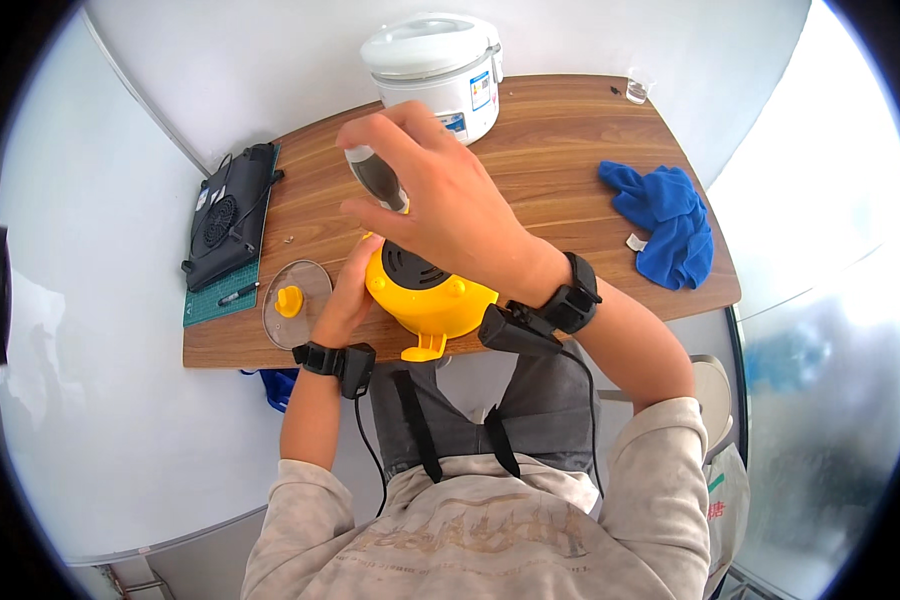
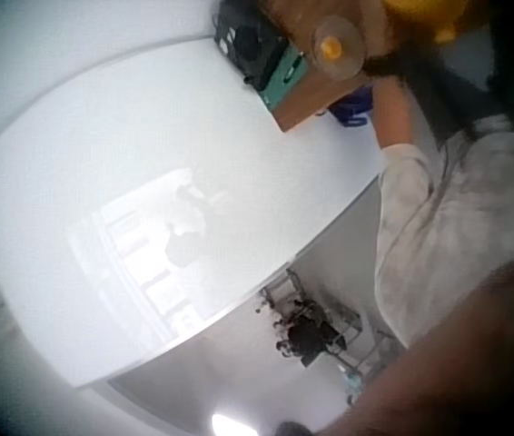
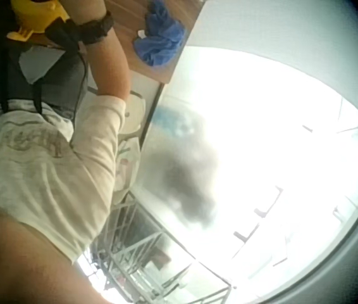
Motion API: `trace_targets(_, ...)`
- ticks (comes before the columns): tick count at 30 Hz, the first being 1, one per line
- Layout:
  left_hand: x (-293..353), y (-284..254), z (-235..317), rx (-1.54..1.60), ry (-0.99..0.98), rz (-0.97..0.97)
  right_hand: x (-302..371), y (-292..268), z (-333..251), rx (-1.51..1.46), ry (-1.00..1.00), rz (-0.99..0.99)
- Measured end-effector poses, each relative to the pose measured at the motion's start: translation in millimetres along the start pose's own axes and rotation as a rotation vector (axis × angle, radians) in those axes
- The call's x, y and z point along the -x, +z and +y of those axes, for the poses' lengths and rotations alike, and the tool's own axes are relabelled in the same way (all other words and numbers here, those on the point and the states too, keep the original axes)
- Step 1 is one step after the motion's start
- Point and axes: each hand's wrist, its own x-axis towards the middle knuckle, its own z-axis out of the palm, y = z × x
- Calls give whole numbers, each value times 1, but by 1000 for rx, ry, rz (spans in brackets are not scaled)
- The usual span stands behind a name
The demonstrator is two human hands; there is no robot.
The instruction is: The person uses a screwdriver to remove screws from the bottom of a yellow kettle, removes the base cover, and then reattaches it by screwing the screws back in. The person handles the kettle and base cover during the process.
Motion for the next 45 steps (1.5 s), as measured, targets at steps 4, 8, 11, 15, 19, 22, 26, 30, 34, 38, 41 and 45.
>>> trace_targets(4,-2,-2,0,0,-2,-20,-1,0,5,28,-38,-8)
trace_targets(8,-2,0,0,10,7,-26,4,5,7,-130,122,-13)
trace_targets(11,-3,-5,-4,11,5,-11,2,3,2,-67,113,-52)
trace_targets(15,-3,-2,-2,13,10,-31,1,2,4,42,6,-1)
trace_targets(19,-4,-4,-4,22,1,-33,1,0,9,47,28,-56)
trace_targets(22,-4,-4,-4,24,10,-34,1,3,5,-47,104,0)
trace_targets(26,-3,-1,-1,24,7,-32,2,0,2,38,76,-31)
trace_targets(30,-4,-6,-3,6,11,-47,0,0,5,91,45,0)
trace_targets(34,-1,0,0,15,18,-47,-2,0,8,9,33,2)
trace_targets(38,1,3,4,26,2,-36,-2,-3,1,-26,116,-30)
trace_targets(41,1,4,5,20,12,-43,-1,-3,4,-21,93,-39)
trace_targets(45,-2,-3,0,4,13,-38,-1,-2,3,15,28,-30)
